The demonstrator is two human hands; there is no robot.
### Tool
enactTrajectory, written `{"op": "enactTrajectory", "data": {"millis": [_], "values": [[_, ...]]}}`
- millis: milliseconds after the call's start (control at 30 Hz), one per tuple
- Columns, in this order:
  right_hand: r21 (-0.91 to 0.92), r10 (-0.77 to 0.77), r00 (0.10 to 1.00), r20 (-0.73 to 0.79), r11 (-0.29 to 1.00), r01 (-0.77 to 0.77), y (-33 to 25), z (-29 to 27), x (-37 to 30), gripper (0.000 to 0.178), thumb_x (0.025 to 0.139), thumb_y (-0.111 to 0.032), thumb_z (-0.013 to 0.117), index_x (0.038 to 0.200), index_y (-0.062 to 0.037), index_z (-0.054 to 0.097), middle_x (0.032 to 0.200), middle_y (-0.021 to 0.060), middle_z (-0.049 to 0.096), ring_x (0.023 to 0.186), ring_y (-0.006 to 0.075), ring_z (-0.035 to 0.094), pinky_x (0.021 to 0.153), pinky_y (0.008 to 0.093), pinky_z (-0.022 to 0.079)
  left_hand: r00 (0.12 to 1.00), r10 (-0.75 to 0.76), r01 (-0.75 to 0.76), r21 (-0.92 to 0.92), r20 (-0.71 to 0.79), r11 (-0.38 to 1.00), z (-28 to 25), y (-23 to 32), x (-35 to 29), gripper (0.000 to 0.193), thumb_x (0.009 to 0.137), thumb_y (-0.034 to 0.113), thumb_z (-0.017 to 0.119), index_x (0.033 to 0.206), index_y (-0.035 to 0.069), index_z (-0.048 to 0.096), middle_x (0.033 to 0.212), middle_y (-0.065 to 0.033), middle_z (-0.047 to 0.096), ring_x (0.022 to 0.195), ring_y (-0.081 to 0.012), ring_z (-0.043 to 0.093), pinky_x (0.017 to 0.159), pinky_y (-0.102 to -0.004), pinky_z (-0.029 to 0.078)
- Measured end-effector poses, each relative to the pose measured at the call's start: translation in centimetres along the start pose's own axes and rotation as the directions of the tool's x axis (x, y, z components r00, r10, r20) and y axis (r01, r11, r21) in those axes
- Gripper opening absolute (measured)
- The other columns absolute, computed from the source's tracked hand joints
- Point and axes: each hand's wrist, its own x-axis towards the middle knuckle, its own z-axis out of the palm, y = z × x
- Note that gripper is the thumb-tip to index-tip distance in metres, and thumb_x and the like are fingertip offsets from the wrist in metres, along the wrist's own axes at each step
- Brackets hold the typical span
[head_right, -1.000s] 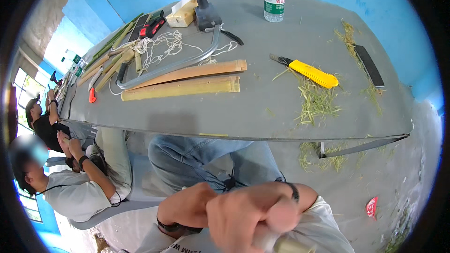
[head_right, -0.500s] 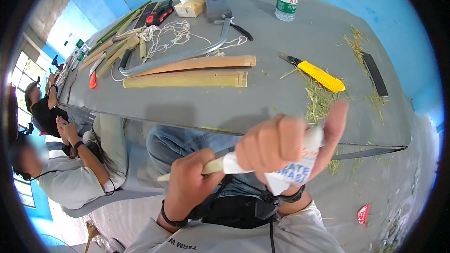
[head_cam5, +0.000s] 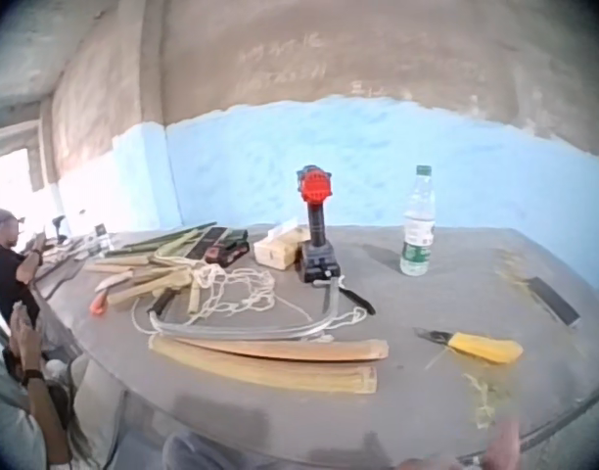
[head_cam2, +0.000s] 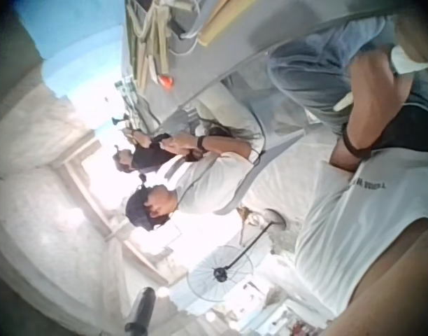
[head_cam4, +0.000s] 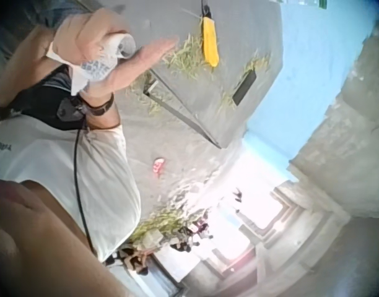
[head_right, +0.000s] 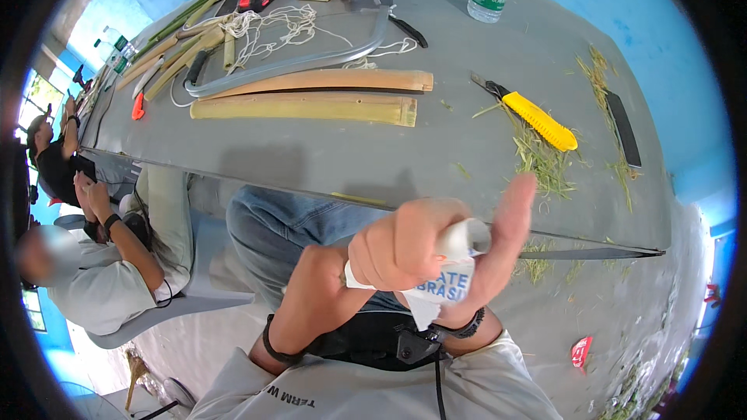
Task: The recorder is using a piece of sandpaper to smooth the surface of a bamboo pole.
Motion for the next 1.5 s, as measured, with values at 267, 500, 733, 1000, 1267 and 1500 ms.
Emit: {"op": "enactTrajectory", "data": {"millis": [267,500,733,1000,1267,1500], "values": [[0.248,-0.013,0.726,0.687,0.944,-0.218,-0.1,-0.9,1.4,0.086,0.094,-0.074,0.007,0.056,-0.0056,0.044,0.047,0.0050,0.038,0.033,0.0151,0.033,0.033,0.0300,0.021,0.896,-0.012,0.067,-0.107,0.444,0.992,-2.3,1.9,-0.2,0.023,0.081,0.021,0.070,0.080,-0.001,0.065,0.068,-0.0209,0.061,0.068,-0.0451,0.056,0.059,-0.0438,0.048],[0.065,0.013,0.987,0.158,0.998,-0.023,-2.4,-0.2,0.7,0.089,0.090,-0.080,0.010,0.056,-0.0066,0.047,0.046,0.0038,0.044,0.036,0.0174,0.040,0.038,0.0300,0.032,0.989,0.031,-0.019,0.081,-0.142,0.996,-1.0,2.0,-0.7,0.027,0.083,0.019,0.070,0.070,-0.001,0.057,0.064,-0.0207,0.056,0.060,-0.0383,0.055,0.053,-0.0415,0.042],[0.146,0.098,0.755,0.648,0.957,-0.250,-1.6,0.8,1.3,0.086,0.086,-0.084,0.016,0.053,-0.0080,0.041,0.046,0.0043,0.042,0.039,0.0158,0.042,0.038,0.0295,0.028,0.824,0.063,0.069,-0.209,0.563,0.976,-0.6,0.1,-0.9,0.040,0.084,0.031,0.070,0.066,-0.003,0.059,0.057,-0.0222,0.051,0.055,-0.0408,0.052,0.050,-0.0418,0.041],[0.088,-0.064,0.994,0.085,0.994,0.057,-3.0,0.1,1.4,0.078,0.093,-0.076,0.018,0.057,-0.0110,0.039,0.046,0.0017,0.042,0.036,0.0154,0.037,0.037,0.0298,0.028,0.987,0.073,-0.043,0.204,-0.141,0.978,-1.2,2.0,-0.5,0.030,0.079,0.032,0.072,0.081,0.003,0.067,0.067,-0.0182,0.062,0.060,-0.0373,0.060,0.052,-0.0429,0.045],[0.201,0.184,0.820,0.542,0.919,-0.339,-0.6,0.2,1.6,0.080,0.092,-0.078,0.013,0.055,-0.0116,0.038,0.046,0.0012,0.042,0.032,0.0154,0.030,0.033,0.0294,0.026,0.635,0.028,0.382,-0.345,0.772,0.858,-0.4,-2.5,-0.3,0.047,0.084,0.039,0.068,0.061,0.000,0.059,0.050,-0.0125,0.051,0.046,-0.0275,0.045,0.049,-0.0388,0.039],[0.126,-0.069,0.995,-0.078,0.989,0.079,-0.7,-0.1,1.0,0.082,0.091,-0.079,0.013,0.055,-0.0110,0.041,0.046,0.0010,0.042,0.031,0.0151,0.031,0.033,0.0296,0.024,0.984,-0.012,0.065,0.297,-0.177,0.953,-1.6,-0.1,-1.2,0.033,0.079,0.027,0.074,0.062,0.004,0.057,0.058,-0.0180,0.055,0.062,-0.0404,0.057,0.051,-0.0421,0.044]]}}
